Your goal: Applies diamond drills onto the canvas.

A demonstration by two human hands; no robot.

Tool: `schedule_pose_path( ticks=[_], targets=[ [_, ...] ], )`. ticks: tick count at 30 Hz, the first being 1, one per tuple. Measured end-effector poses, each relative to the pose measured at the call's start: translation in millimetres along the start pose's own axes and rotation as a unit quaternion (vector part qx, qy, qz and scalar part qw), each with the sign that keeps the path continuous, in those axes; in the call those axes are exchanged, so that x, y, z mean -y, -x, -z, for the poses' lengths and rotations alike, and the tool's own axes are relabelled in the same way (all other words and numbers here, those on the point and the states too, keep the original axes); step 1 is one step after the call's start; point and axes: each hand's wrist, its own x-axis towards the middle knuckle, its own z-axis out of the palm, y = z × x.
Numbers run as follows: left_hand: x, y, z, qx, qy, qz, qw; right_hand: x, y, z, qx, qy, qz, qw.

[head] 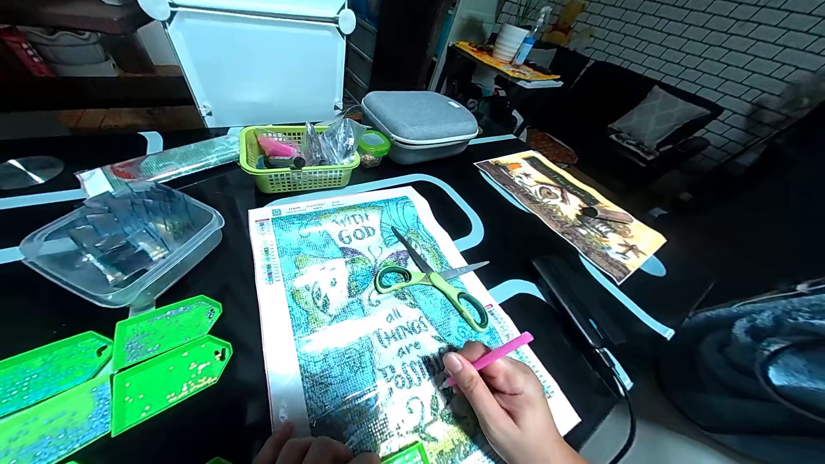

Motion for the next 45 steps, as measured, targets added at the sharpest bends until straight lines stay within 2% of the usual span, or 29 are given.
schedule_pose_path(
  ticks=[5, 11, 18, 20, 22, 24, 29, 33, 45],
  targets=[
    [-0.4, -0.9, 0.8, 0.004, -0.001, 0.003, 1.000, -1.2, -0.1, 0.6, 0.003, 0.015, 0.011, 1.000],
    [0.2, -0.4, 1.2, 0.004, 0.000, -0.001, 1.000, -0.2, 1.0, 0.9, -0.010, -0.038, -0.021, 0.999],
    [0.1, 0.1, 1.1, 0.002, 0.001, 0.000, 1.000, -0.7, 0.8, 1.4, 0.007, 0.012, 0.009, 1.000],
    [0.1, -0.1, 1.7, 0.002, -0.001, 0.000, 1.000, 2.5, -3.1, 3.9, 0.010, -0.043, -0.057, 0.997],
    [0.3, -0.3, 1.3, 0.000, -0.001, -0.001, 1.000, 8.2, -10.8, 8.1, -0.007, -0.125, -0.162, 0.979],
    [0.4, -0.1, 0.0, -0.009, -0.002, -0.003, 1.000, 14.8, -14.1, 8.1, -0.019, -0.161, -0.198, 0.967],
    [0.0, 0.1, -0.9, -0.014, -0.003, 0.001, 1.000, 42.0, 7.5, -11.6, 0.081, -0.164, -0.085, 0.979],
    [0.7, 0.3, -2.2, -0.017, -0.004, 0.000, 1.000, 40.1, 17.3, -19.8, 0.113, -0.108, -0.010, 0.988],
    [0.1, 0.5, -2.9, -0.024, -0.002, 0.001, 1.000, 40.0, 19.4, -20.8, 0.141, -0.091, 0.031, 0.985]
  ],
)
